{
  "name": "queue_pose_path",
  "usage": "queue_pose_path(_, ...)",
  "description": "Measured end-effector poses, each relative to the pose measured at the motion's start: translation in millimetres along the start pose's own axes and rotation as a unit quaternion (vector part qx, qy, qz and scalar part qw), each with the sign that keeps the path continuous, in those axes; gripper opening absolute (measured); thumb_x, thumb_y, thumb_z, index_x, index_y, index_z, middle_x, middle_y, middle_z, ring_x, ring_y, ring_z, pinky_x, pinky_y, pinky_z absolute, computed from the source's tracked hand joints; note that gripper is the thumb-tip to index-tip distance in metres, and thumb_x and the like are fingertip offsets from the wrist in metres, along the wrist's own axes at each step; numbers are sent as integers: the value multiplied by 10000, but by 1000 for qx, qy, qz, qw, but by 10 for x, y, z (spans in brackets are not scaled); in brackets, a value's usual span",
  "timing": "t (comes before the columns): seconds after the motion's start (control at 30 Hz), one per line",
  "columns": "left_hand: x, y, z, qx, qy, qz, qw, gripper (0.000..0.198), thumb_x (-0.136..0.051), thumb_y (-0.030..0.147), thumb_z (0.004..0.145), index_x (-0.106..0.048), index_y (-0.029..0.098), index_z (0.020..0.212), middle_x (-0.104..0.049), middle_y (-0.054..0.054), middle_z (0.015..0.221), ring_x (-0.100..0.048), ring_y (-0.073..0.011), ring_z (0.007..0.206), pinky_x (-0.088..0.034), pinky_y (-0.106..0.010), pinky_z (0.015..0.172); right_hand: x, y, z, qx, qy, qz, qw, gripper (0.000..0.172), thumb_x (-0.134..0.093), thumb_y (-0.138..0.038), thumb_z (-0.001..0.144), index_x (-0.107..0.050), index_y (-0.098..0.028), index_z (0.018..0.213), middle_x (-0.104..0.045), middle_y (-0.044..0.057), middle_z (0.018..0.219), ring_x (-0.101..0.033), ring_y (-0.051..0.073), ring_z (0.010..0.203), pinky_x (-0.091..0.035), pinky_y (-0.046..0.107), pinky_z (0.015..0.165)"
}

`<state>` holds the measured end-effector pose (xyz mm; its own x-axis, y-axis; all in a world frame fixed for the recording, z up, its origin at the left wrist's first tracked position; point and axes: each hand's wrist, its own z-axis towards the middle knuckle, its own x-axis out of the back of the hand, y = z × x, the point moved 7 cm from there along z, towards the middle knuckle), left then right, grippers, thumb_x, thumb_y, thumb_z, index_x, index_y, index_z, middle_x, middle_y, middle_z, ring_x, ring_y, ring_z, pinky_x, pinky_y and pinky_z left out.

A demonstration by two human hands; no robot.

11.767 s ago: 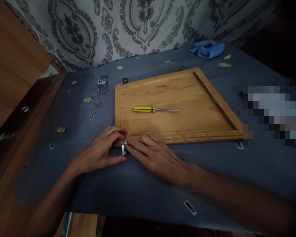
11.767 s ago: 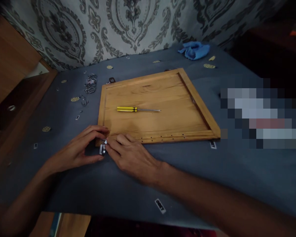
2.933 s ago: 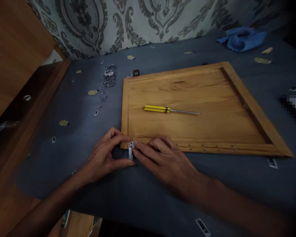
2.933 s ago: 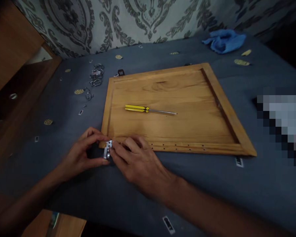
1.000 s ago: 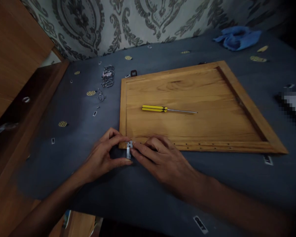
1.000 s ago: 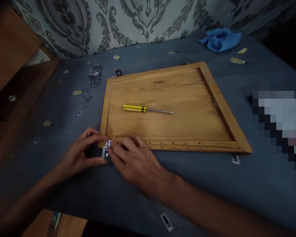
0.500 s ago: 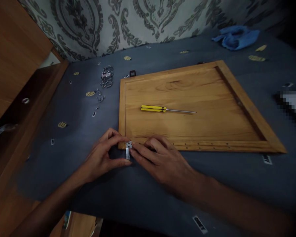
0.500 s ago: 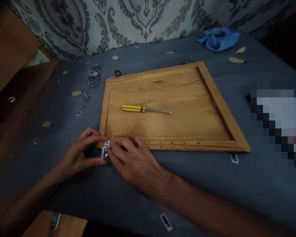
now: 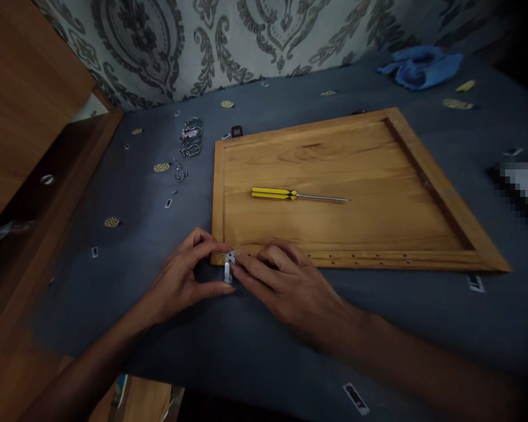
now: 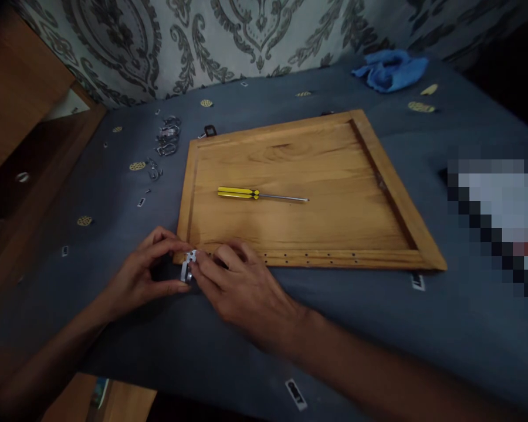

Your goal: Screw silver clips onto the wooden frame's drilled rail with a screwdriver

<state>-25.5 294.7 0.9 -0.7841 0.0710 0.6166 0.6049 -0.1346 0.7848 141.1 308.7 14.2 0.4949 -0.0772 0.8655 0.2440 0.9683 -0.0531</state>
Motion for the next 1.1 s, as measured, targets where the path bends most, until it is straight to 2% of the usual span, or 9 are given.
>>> queue_pose_path(0.17, -6, -13, -4, -5, 5, 4, 1000, 472, -840, 506, 830, -711, 287, 1227, -576, -40, 1035, -558, -212, 956, -534, -342, 841, -12, -8, -5, 0, -14, -1, 1000, 308, -536, -95, 977, -709, -134, 1230, -713, 95, 1274, -523, 214, 978, -466, 407, 936)
queue_pose_path(0.3, -4, -5, 0, -10, 0, 10, 1000, 460, -825, 502, 846, -702, 279, 1230, -570, -39, 1036, -565, -209, 959, -534, -338, 838, -21, -10, -10, 6, -6, -6, 1000, 299, -515, -104, 999, -723, -162, 1206, -722, 68, 1284, -525, 206, 959, -467, 407, 931)
queue_pose_path(0.47, 3, 39, -3, -33, 2, 5, 999, 453, -813, 502, 859, -696, 274, 1232, -579, -36, 1032, -576, -200, 949, -539, -321, 823, 13, 2, -5, 0, 5, 3, 1000, 298, -469, -124, 1048, -718, -132, 1211, -731, 62, 1269, -543, 197, 966, -454, 400, 970)
queue_pose_path(0.63, 45, 32, -11, -36, 14, 34, 999, 391, -816, 456, 863, -710, 314, 1212, -604, -27, 1021, -617, -213, 944, -565, -312, 795, 40, -8, -9, -11, 11, 0, 1000, 282, -475, -160, 1071, -735, -153, 1180, -744, 20, 1223, -548, 175, 940, -438, 378, 984)
queue_pose_path(0.7, 48, 13, -2, -48, -9, 55, 997, 385, -818, 442, 861, -713, 338, 1216, -615, -22, 1012, -638, -220, 937, -582, -314, 795, 45, -9, -17, -13, 30, -15, 999, 265, -498, -163, 1065, -739, -163, 1175, -738, 11, 1236, -545, 170, 925, -436, 384, 979)
queue_pose_path(0.73, 32, -4, 5, -49, -33, 63, 996, 389, -807, 406, 878, -696, 352, 1247, -627, -25, 1042, -650, -228, 966, -591, -312, 800, 31, -12, -18, -11, 29, -21, 999, 260, -508, -167, 1063, -736, -167, 1189, -735, 7, 1241, -545, 167, 928, -438, 381, 970)
queue_pose_path(0.8, 42, -19, 18, -56, -42, 74, 995, 386, -800, 361, 886, -690, 359, 1256, -639, -26, 1058, -663, -232, 980, -604, -317, 817, -2, -10, -19, -10, 23, -29, 999, 253, -517, -167, 1059, -736, -173, 1185, -736, -1, 1224, -545, 166, 932, -437, 384, 969)
queue_pose_path(1.0, 51, -5, 34, -59, 22, 63, 996, 327, -786, 524, 843, -745, 369, 1128, -660, -13, 966, -670, -237, 873, -603, -320, 730, -14, -7, -17, -9, 46, -23, 999, 255, -496, -155, 1055, -745, -165, 1115, -743, 12, 1198, -538, 173, 911, -435, 382, 939)
queue_pose_path(1.1, 27, -3, 29, -67, 36, 50, 996, 341, -771, 551, 842, -748, 387, 1141, -657, -29, 959, -665, -255, 860, -598, -341, 707, 10, -11, -21, -7, 57, -27, 998, 239, -519, -150, 1046, -749, -157, 1111, -755, 5, 1168, -544, 173, 905, -437, 361, 916)
